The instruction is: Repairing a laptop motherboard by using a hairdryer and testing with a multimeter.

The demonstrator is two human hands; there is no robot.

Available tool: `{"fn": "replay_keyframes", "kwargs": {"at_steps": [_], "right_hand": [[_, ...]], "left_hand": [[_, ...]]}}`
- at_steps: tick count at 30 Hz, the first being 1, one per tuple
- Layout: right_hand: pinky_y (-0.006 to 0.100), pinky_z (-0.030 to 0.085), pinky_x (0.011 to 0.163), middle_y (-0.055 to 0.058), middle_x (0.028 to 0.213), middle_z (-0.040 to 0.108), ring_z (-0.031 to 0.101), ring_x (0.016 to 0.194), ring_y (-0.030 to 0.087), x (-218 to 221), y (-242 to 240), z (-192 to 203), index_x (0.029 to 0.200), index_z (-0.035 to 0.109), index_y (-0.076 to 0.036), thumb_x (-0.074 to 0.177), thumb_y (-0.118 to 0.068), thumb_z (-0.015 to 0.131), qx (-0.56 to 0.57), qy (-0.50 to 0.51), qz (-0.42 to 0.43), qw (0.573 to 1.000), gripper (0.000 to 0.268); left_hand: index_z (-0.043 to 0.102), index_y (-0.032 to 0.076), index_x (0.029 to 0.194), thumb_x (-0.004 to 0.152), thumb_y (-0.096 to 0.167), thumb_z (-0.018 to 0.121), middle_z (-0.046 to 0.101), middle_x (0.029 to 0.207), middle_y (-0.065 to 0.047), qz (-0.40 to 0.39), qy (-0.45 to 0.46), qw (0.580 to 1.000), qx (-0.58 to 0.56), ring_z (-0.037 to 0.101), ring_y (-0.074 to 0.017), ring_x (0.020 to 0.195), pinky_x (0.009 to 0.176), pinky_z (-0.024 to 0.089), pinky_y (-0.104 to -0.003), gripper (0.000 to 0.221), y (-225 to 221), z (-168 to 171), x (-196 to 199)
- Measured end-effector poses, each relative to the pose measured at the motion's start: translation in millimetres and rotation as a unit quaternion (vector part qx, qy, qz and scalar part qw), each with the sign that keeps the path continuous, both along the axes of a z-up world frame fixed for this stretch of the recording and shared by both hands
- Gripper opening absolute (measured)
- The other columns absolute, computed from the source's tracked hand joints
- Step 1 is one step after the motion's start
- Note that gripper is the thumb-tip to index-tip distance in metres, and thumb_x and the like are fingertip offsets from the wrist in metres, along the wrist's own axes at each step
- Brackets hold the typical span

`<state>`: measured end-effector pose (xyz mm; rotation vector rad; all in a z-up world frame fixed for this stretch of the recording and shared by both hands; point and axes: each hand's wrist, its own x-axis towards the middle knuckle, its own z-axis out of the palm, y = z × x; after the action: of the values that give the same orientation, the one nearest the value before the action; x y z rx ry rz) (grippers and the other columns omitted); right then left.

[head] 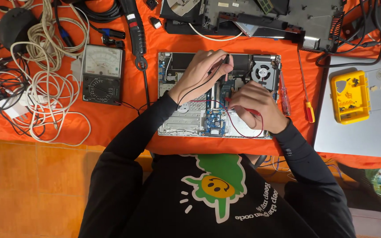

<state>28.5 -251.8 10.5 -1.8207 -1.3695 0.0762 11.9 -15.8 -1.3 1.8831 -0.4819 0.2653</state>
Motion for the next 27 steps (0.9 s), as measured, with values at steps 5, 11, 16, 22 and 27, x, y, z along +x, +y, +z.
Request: {"fn": "replay_keyframes", "kwargs": {"at_steps": [5,11,16,22,27], "right_hand": [[0.038,0.049,0.081,0.008,0.090,0.069,0.065,0.086,0.024,1,1,1,0.093,0.070,-0.006,0.084,0.001,0.065,-0.010,-0.012,0.003,1.000,0.013],[0.038,0.048,0.078,0.008,0.089,0.068,0.064,0.084,0.025,-1,3,-3,0.092,0.069,-0.006,0.084,0.001,0.065,-0.017,-0.017,0.003,1.000,0.011],[0.039,0.050,0.079,0.008,0.088,0.067,0.064,0.084,0.025,-1,-2,-14,0.091,0.068,-0.006,0.085,-0.004,0.063,-0.011,-0.054,0.003,0.998,0.008],[0.039,0.051,0.081,0.008,0.089,0.064,0.062,0.085,0.025,-1,2,-9,0.090,0.062,-0.008,0.086,-0.009,0.061,-0.007,-0.099,0.016,0.995,0.005],[0.040,0.048,0.082,0.009,0.088,0.059,0.058,0.084,0.027,-6,4,-2,0.090,0.061,-0.007,0.082,-0.007,0.062,-0.034,-0.123,0.034,0.991,0.008]], "left_hand": [[0.062,0.006,0.101,0.109,0.026,0.061,0.056,0.071,-0.002,-0.002,0.021,1.000,-0.004,0.046,-0.0144,0.061,0.065,0.037,-0.032,0.021,0,-3,4],[0.062,0.007,0.100,0.109,0.027,0.061,0.054,0.070,-0.002,0.017,-0.005,1.000,0.019,0.044,-0.0154,0.062,0.067,0.037,-0.033,0.022,0,-7,1],[0.065,0.007,0.103,0.108,0.028,0.061,0.048,0.067,-0.004,0.024,0.004,0.999,0.035,0.040,-0.0150,0.060,0.063,0.033,-0.034,0.022,-3,-17,-2],[0.067,0.004,0.102,0.106,0.027,0.062,0.047,0.064,-0.005,0.038,0.021,0.999,0.015,0.038,-0.0144,0.057,0.057,0.032,-0.034,0.024,-3,9,-1],[0.064,0.003,0.099,0.106,0.026,0.062,0.050,0.069,-0.007,0.032,0.008,0.999,0.011,0.041,-0.0165,0.060,0.061,0.035,-0.034,0.024,-3,4,-1]]}}
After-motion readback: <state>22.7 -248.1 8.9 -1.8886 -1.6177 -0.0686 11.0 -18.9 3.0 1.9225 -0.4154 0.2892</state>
